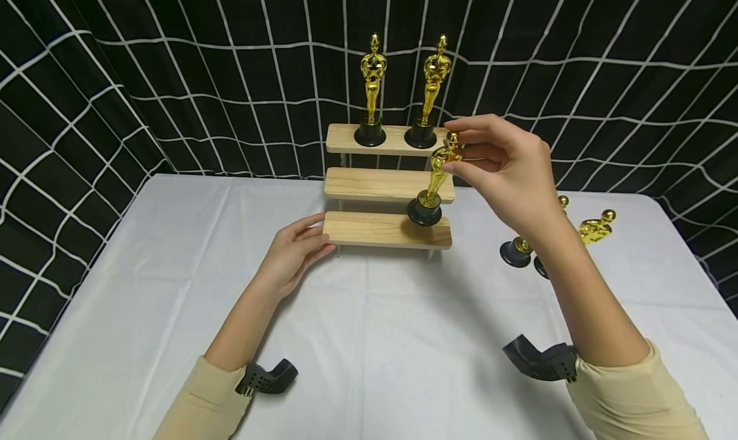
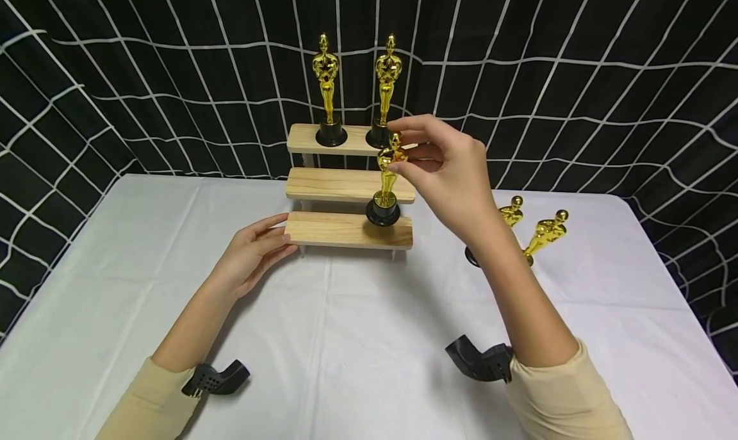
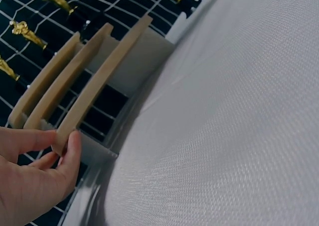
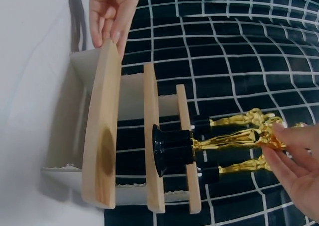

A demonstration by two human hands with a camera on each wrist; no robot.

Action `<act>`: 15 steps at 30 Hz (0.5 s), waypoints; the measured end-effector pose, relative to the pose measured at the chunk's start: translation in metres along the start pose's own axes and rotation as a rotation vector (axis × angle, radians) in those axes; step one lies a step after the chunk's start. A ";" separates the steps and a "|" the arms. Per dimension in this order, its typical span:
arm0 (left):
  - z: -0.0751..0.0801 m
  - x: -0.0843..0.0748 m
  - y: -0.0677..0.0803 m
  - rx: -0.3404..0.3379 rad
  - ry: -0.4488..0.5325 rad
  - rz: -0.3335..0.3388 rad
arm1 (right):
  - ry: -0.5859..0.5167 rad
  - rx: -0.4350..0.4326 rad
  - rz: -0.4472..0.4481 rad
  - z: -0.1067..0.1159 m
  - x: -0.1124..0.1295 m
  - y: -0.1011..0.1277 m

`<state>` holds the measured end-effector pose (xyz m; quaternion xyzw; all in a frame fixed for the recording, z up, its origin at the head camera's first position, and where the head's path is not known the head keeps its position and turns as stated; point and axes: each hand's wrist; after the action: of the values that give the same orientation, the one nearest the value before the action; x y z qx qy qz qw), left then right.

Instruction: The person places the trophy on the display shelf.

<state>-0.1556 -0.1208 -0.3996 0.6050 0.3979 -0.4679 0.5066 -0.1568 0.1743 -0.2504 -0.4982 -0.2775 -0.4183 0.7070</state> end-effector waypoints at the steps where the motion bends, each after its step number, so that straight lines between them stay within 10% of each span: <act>1: 0.000 0.000 0.000 0.000 0.000 -0.001 | 0.001 0.003 -0.004 -0.001 0.001 -0.001; 15: 0.000 -0.001 0.002 0.003 0.001 -0.008 | 0.026 0.025 -0.002 -0.012 0.007 -0.022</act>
<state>-0.1542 -0.1211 -0.3982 0.6046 0.3998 -0.4701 0.5036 -0.1726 0.1576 -0.2389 -0.4838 -0.2740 -0.4218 0.7162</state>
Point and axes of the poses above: each hand's wrist, its own y-axis away from the middle knuckle, its own z-axis out of the back of the hand, x = y × z, and after that the axes turned 13 degrees about -y, right-handed
